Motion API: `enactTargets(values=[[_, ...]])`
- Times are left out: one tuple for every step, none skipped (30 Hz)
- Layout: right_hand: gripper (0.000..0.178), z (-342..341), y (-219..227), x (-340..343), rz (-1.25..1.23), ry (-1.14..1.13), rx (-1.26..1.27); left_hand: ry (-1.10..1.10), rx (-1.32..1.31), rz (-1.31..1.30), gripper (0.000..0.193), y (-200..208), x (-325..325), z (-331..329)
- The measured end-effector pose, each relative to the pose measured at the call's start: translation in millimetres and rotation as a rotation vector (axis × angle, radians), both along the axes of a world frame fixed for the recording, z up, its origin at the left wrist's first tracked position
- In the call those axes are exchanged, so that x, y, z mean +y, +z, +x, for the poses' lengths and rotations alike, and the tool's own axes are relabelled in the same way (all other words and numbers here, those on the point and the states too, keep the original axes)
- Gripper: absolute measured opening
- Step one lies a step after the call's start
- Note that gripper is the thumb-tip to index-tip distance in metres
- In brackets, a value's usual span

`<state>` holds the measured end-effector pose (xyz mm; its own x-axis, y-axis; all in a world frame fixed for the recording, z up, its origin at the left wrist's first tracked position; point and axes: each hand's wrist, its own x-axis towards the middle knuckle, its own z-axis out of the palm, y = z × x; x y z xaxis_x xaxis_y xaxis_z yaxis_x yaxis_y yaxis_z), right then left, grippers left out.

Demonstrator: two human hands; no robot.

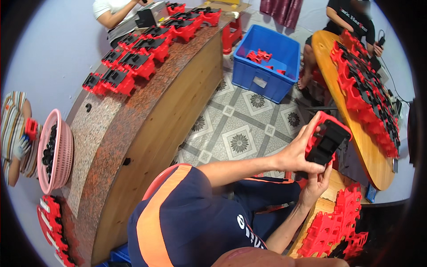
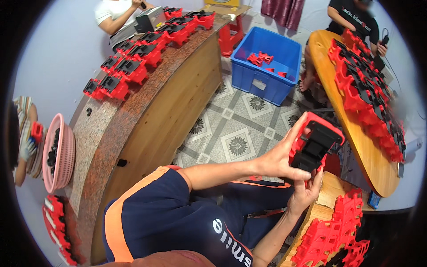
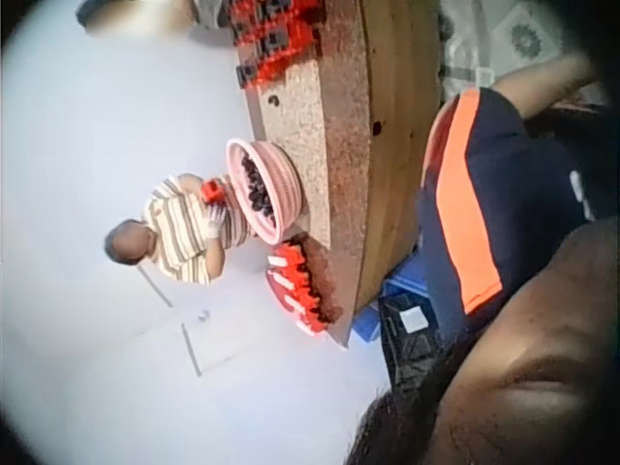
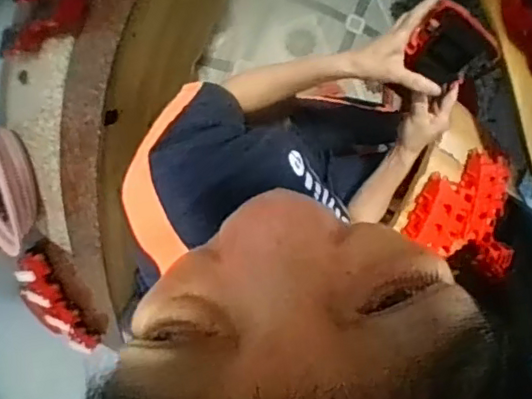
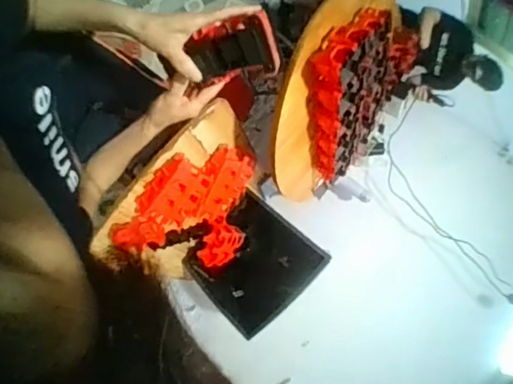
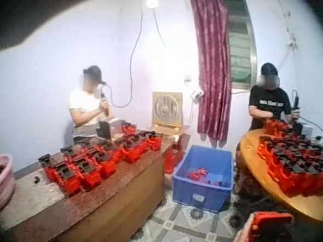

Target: Assemble small toy components by inserting a black piece into a red plastic frame.

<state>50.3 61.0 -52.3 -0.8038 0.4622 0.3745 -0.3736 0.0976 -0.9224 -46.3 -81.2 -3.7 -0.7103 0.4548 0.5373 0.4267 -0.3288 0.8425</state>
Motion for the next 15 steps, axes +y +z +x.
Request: enactTargets(values=[[0.067,-8,5,-4,0.051,0.033,-0.021,0.001,-0.018,0.031,0.131,4,-5,-7],[0.066,-19,14,-8,0.106,0.072,-0.041,0.008,-0.036,0.065,0.131,8,-9,-14],[0.067,-27,25,-14,0.033,0.124,-0.094,0.011,-0.120,0.198,0.132,16,-7,-19],[0.080,-35,42,-22,0.194,0.158,-0.129,0.076,0.004,0.297,0.130,27,-12,-33],[0.090,-43,55,-33,0.196,0.267,-0.020,0.247,-0.106,0.354,0.128,29,-21,-42],[0.100,-47,64,-44,0.197,0.381,0.093,0.441,-0.166,0.407,0.127,34,-37,-64],[0.116,-42,67,-47,0.161,0.309,0.014,0.466,-0.339,0.517,0.118,49,-58,-86],[0.100,-36,63,-39,0.111,0.281,0.033,0.617,-0.366,0.615,0.105,61,-80,-106],[0.088,-30,55,-32,0.127,0.246,-0.050,0.723,-0.476,0.705,0.094,63,-107,-130],[0.077,-24,49,-30,0.137,0.237,-0.129,0.831,-0.399,0.747,0.089,59,-149,-151],[0.061,-19,40,-24,0.078,0.238,-0.205,0.858,-0.370,0.781,0.085,48,-185,-179],[0.055,-14,27,-16,0.033,0.236,-0.243,0.940,-0.454,0.791,0.083,40,-211,-203],[0.052,-11,12,-7,0.060,0.207,-0.245,0.978,-0.405,0.791,0.078,31,-235,-220],[0.049,-8,-1,-2,0.084,0.181,-0.247,1.021,-0.491,0.748,0.084,22,-260,-239],[0.049,-4,-7,0,0.082,0.175,-0.251,1.150,-0.672,0.695,0.102,21,-270,-250]])
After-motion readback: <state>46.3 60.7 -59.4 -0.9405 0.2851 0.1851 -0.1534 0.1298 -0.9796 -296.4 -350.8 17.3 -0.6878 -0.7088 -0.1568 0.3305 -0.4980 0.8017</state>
